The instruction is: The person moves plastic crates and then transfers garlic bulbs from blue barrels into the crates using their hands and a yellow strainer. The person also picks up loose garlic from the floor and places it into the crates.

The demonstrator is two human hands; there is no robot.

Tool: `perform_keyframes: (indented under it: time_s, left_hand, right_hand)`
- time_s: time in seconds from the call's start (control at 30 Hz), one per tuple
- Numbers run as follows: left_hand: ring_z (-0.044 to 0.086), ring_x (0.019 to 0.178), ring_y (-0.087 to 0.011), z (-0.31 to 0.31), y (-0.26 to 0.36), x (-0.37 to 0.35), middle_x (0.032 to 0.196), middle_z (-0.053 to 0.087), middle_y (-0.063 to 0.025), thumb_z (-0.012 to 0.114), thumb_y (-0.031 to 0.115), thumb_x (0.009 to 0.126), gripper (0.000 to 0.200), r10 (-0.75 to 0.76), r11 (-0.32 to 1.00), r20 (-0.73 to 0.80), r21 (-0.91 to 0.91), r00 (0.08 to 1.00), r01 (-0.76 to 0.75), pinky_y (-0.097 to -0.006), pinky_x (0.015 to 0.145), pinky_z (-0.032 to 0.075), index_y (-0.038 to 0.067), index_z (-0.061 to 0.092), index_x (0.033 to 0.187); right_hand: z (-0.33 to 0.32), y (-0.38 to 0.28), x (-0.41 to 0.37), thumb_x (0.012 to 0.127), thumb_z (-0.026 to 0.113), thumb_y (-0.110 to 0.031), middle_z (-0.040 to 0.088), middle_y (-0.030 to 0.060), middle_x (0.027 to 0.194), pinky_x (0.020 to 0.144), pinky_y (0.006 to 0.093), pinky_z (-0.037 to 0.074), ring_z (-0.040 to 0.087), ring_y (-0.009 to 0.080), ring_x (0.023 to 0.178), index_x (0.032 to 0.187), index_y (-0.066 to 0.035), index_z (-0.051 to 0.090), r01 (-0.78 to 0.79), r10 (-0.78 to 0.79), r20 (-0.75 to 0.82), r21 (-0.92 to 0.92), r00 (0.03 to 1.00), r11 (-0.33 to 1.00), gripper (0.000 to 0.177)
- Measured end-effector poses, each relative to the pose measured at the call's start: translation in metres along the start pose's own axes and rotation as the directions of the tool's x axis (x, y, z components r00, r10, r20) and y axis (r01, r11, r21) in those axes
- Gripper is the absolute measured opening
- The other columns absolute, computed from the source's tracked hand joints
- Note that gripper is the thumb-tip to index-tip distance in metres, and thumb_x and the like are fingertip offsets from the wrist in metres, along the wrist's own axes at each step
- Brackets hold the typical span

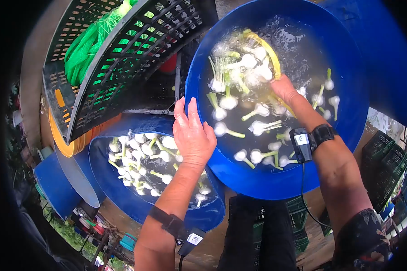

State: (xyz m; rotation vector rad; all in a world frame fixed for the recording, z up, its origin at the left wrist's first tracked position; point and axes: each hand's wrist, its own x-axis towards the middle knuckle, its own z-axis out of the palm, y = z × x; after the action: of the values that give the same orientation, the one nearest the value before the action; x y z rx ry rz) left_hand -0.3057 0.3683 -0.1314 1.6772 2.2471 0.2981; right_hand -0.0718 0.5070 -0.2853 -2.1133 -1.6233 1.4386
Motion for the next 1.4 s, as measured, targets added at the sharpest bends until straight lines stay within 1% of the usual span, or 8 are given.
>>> perform_keyframes:
  time_s: [0.13, 0.27, 0.73, 1.0, 1.03, 1.1, 1.27, 1.4]
  left_hand:
    - [0.044, 0.112, -0.0392, 0.001, 0.001, 0.001, 0.129, 0.031, -0.0209, 0.057, 0.002, 0.065, 0.063, -0.013, 1.0, 0.046, 0.022, 0.999, 0.012, -0.0428, 0.085, 0.043, 0.003, 0.038, 0.125]
    - [0.043, 0.114, -0.0395, 0.002, 0.002, 0.002, 0.133, 0.028, -0.022, 0.054, 0.0, 0.065, 0.066, 0.028, 0.998, 0.038, 0.057, 0.999, -0.03, -0.0415, 0.083, 0.046, 0.004, 0.034, 0.128]
    - [0.055, 0.103, -0.0348, 0.015, -0.008, -0.009, 0.139, 0.03, -0.0121, 0.051, 0.018, 0.075, 0.057, 0.074, 0.962, -0.015, 0.264, 0.997, -0.067, -0.0439, 0.084, 0.045, 0.013, 0.038, 0.13]
    - [0.047, 0.114, -0.0322, 0.026, -0.023, -0.003, 0.139, 0.03, -0.0134, 0.053, 0.032, 0.075, 0.058, 0.147, 0.933, -0.015, 0.333, 0.989, -0.133, -0.0422, 0.09, 0.04, 0.017, 0.042, 0.13]
    - [0.047, 0.114, -0.0324, 0.026, -0.022, -0.005, 0.139, 0.03, -0.0134, 0.053, 0.032, 0.075, 0.058, 0.144, 0.933, -0.004, 0.334, 0.99, -0.134, -0.0423, 0.091, 0.04, 0.017, 0.042, 0.13]
    - [0.047, 0.113, -0.0331, 0.022, -0.023, -0.003, 0.139, 0.03, -0.0136, 0.054, 0.031, 0.074, 0.059, 0.154, 0.936, -0.009, 0.322, 0.988, -0.143, -0.0421, 0.09, 0.041, 0.016, 0.041, 0.13]
    - [0.048, 0.113, -0.0337, 0.015, -0.007, -0.01, 0.14, 0.025, -0.0151, 0.056, 0.027, 0.072, 0.062, 0.096, 0.944, 0.024, 0.316, 0.995, -0.099, -0.0404, 0.089, 0.042, 0.013, 0.039, 0.13]
    - [0.05, 0.109, -0.0344, 0.008, 0.01, -0.009, 0.139, 0.025, -0.0145, 0.056, 0.026, 0.071, 0.061, 0.014, 0.961, 0.038, 0.276, 0.999, -0.024, -0.0415, 0.086, 0.044, 0.013, 0.041, 0.128]
  right_hand:
    - [0.015, -0.019, -0.069, 0.079, 0.054, -0.016, 0.061, 0.0163, 0.09, 0.046, 0.0317, 0.046, 0.064, 0.0241, 0.075, 0.11, 0.001, 0.049, -0.521, 0.295, 0.511, 0.384, 0.808, 0.762, 0.036]
    - [0.025, -0.016, -0.118, 0.08, 0.054, -0.014, 0.06, 0.0208, 0.089, 0.034, 0.0289, 0.039, 0.065, 0.0274, 0.064, 0.111, 0.004, 0.044, -0.587, 0.184, 0.592, 0.613, 0.785, 0.53, 0.037]
    - [-0.092, 0.064, -0.366, 0.077, 0.062, -0.014, 0.058, 0.0111, 0.08, 0.043, 0.0273, 0.043, 0.054, 0.0174, 0.055, 0.103, 0.004, 0.05, -0.239, 0.176, 0.188, 0.911, 0.966, 0.335, 0.034]
    - [-0.095, 0.152, -0.682, 0.079, 0.062, -0.013, 0.059, 0.0103, 0.083, 0.058, 0.0294, 0.048, 0.058, 0.0184, 0.064, 0.098, 0.002, 0.053, -0.542, 0.821, -0.346, 0.625, 0.454, 0.562, 0.026]
    - [-0.067, 0.184, -0.718, 0.078, 0.06, -0.009, 0.06, 0.0172, 0.092, 0.068, 0.0351, 0.049, 0.06, 0.0308, 0.073, 0.115, 0.005, 0.045, -0.553, 0.531, -0.534, 0.136, 0.658, 0.822, 0.042]
    - [-0.043, 0.181, -0.716, 0.073, 0.057, 0.0, 0.044, 0.0222, 0.127, 0.083, 0.0386, 0.046, 0.053, 0.0373, 0.101, 0.136, 0.006, 0.017, -0.597, 0.389, -0.492, -0.391, 0.779, 0.701, 0.075]
    - [-0.093, 0.191, -0.664, 0.075, 0.06, -0.006, 0.037, 0.0229, 0.134, 0.091, 0.039, 0.041, 0.046, 0.0386, 0.11, 0.137, 0.005, 0.017, -0.69, 0.245, -0.722, -0.419, 0.648, 0.591, 0.076]
    - [-0.194, 0.109, -0.493, 0.084, 0.051, -0.002, 0.055, 0.0173, 0.113, 0.084, 0.0363, 0.045, 0.056, 0.0321, 0.1, 0.11, -0.001, 0.056, -0.217, -0.197, -0.625, -0.521, 0.755, 0.825, 0.026]
